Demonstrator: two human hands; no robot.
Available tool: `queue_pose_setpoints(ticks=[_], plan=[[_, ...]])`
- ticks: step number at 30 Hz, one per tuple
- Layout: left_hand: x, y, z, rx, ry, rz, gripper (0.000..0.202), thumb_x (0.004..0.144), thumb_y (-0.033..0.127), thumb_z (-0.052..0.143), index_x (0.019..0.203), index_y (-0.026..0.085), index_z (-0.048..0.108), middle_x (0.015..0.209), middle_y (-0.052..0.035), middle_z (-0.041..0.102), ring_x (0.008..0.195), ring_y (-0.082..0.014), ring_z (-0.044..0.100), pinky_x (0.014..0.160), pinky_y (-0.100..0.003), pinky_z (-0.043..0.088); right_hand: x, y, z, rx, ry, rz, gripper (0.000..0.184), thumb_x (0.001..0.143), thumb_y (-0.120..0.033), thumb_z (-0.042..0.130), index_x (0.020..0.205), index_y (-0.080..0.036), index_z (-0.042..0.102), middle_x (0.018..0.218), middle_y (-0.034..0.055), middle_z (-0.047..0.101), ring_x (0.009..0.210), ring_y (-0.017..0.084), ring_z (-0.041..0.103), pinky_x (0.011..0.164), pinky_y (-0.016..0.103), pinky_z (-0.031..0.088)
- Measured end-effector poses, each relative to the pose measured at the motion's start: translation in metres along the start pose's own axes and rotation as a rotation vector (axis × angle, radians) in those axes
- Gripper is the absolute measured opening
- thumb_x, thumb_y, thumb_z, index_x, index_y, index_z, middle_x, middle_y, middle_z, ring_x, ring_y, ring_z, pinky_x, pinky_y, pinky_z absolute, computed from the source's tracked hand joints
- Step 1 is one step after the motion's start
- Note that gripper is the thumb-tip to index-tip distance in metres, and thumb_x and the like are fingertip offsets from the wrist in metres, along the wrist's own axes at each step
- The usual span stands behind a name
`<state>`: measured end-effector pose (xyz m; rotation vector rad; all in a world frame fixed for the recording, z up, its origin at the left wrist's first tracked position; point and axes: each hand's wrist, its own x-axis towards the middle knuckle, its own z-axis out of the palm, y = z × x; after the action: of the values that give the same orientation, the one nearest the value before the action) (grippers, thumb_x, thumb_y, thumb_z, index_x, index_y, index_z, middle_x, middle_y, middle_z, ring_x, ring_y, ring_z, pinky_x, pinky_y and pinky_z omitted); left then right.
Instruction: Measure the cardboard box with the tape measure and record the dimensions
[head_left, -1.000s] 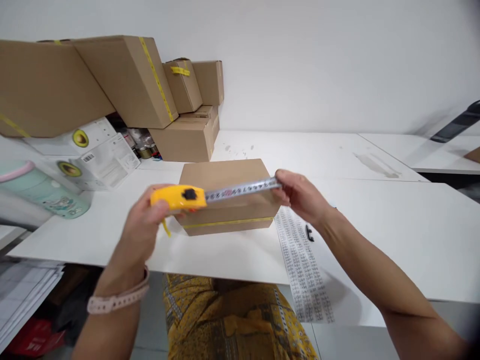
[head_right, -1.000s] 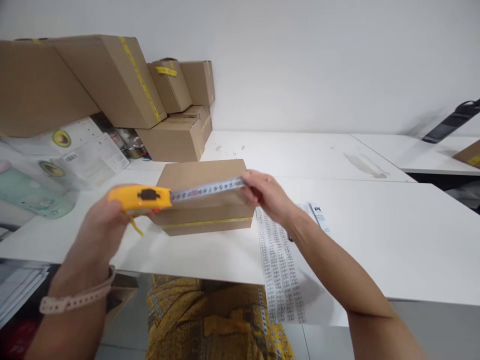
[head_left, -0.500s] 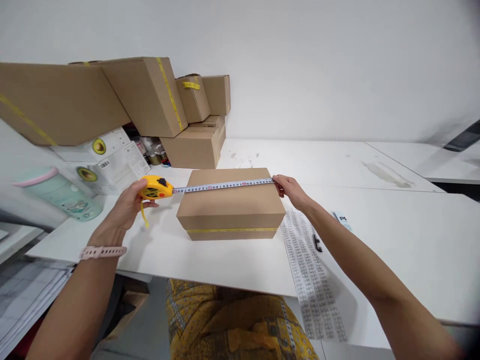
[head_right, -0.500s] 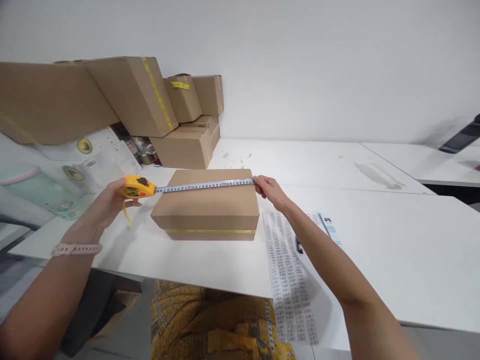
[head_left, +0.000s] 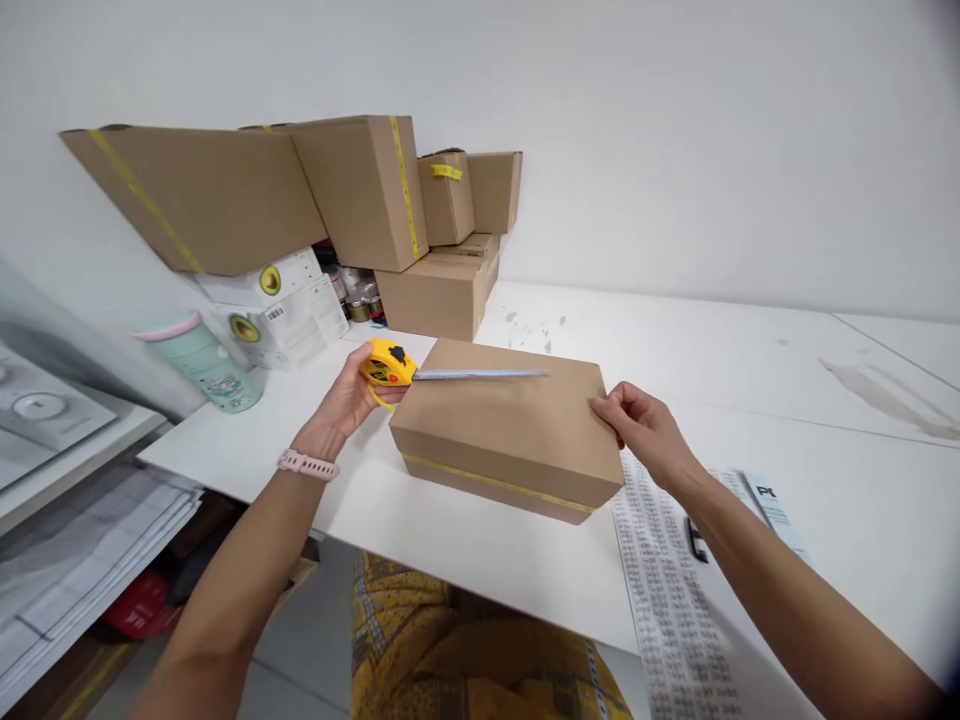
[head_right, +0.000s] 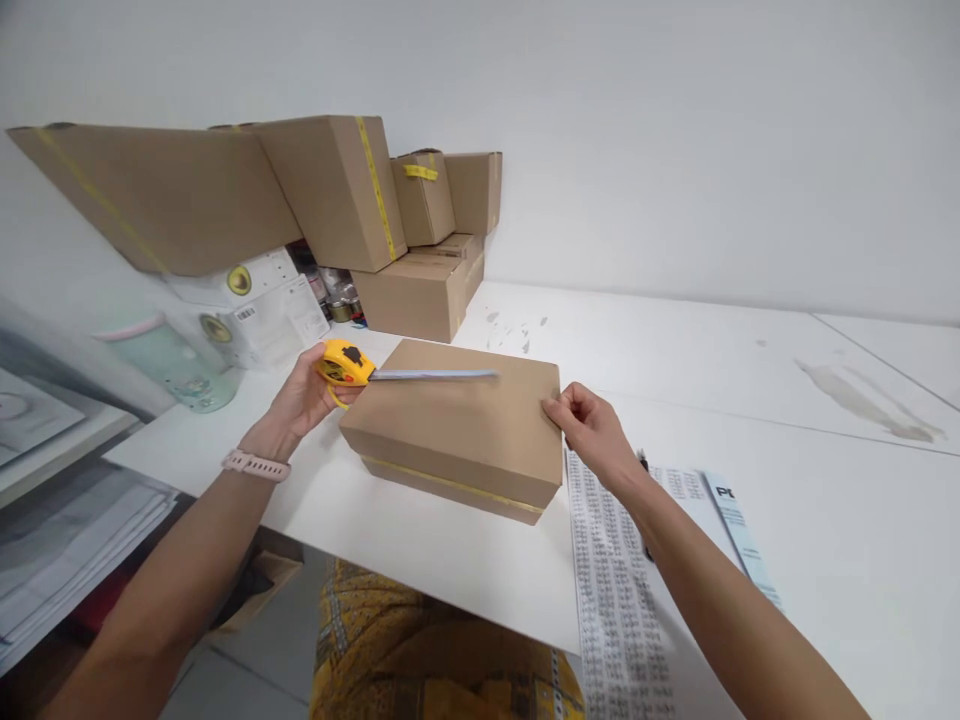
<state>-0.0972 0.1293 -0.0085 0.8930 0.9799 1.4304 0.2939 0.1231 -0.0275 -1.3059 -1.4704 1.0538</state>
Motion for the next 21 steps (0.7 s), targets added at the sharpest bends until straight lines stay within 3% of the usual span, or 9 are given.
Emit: queue_pose_setpoints(ticks=[4, 8, 13, 15, 17, 19, 21], plan=[[0.004, -0.003, 0.004, 0.013, 0.056, -0.022, 0.030, 0.081, 0.045, 0.067, 0.095, 0.018, 0.069, 0.084, -0.0069, 0.078, 0.060, -0.0205, 0.070, 0.057, -0.032, 0.061, -0.002, 0.004, 0.005, 0.028, 0.100, -0.065, 0.039, 0.082, -0.055, 0.072, 0.079, -0.023, 0.049, 0.066, -0.0035, 0.047, 0.060, 0.013, 0.040, 0.053, 0.028, 0.032], [0.005, 0.012, 0.011, 0.165, 0.055, 0.051, 0.033, 0.077, 0.043, 0.069, 0.097, 0.016, 0.069, 0.085, -0.0074, 0.077, 0.065, -0.0235, 0.071, 0.063, -0.037, 0.062, 0.002, 0.005, 0.001, -0.096, 0.131, -0.131, 0.030, 0.087, -0.052, 0.067, 0.085, -0.024, 0.057, 0.073, -0.0007, 0.053, 0.067, 0.015, 0.045, 0.059, 0.030, 0.038], [-0.008, 0.038, 0.046, 0.269, -0.012, 0.187, 0.027, 0.080, 0.045, 0.066, 0.090, 0.021, 0.070, 0.087, -0.0066, 0.075, 0.065, -0.0223, 0.067, 0.053, -0.031, 0.053, -0.001, -0.031, 0.007, -0.260, 0.171, -0.273, 0.026, 0.092, -0.047, 0.062, 0.081, -0.023, 0.059, 0.077, 0.0022, 0.058, 0.070, 0.016, 0.049, 0.063, 0.032, 0.039], [-0.016, 0.042, 0.070, 0.306, -0.116, 0.212, 0.029, 0.079, 0.047, 0.067, 0.091, 0.020, 0.070, 0.085, -0.0062, 0.074, 0.067, -0.0238, 0.067, 0.050, -0.030, 0.051, -0.002, -0.056, 0.019, -0.150, 0.025, -0.276, 0.030, 0.095, -0.050, 0.057, 0.086, -0.023, 0.063, 0.087, 0.0047, 0.064, 0.077, 0.018, 0.053, 0.069, 0.033, 0.043], [-0.023, 0.042, 0.094, 0.354, -0.237, 0.194, 0.033, 0.078, 0.049, 0.070, 0.092, 0.019, 0.069, 0.083, -0.0055, 0.072, 0.070, -0.0244, 0.067, 0.051, -0.029, 0.051, 0.000, -0.077, 0.034, 0.017, -0.199, -0.201, 0.040, 0.096, -0.058, 0.050, 0.095, -0.022, 0.067, 0.097, 0.0068, 0.067, 0.086, 0.019, 0.058, 0.074, 0.033, 0.046], [-0.027, 0.038, 0.113, 0.418, -0.322, 0.171, 0.034, 0.077, 0.048, 0.074, 0.090, 0.018, 0.068, 0.083, -0.0050, 0.071, 0.074, -0.0242, 0.068, 0.053, -0.028, 0.051, 0.003, -0.089, 0.047, 0.131, -0.358, -0.103, 0.049, 0.095, -0.066, 0.048, 0.092, -0.021, 0.068, 0.097, 0.0079, 0.068, 0.087, 0.020, 0.059, 0.075, 0.033, 0.047], [-0.029, 0.033, 0.122, 0.457, -0.373, 0.147, 0.034, 0.077, 0.049, 0.074, 0.089, 0.018, 0.068, 0.087, -0.0052, 0.072, 0.079, -0.0240, 0.068, 0.055, -0.027, 0.053, 0.005, -0.091, 0.056, 0.167, -0.427, -0.032, 0.052, 0.091, -0.069, 0.052, 0.083, -0.020, 0.067, 0.090, 0.0077, 0.066, 0.082, 0.018, 0.058, 0.073, 0.033, 0.047]])
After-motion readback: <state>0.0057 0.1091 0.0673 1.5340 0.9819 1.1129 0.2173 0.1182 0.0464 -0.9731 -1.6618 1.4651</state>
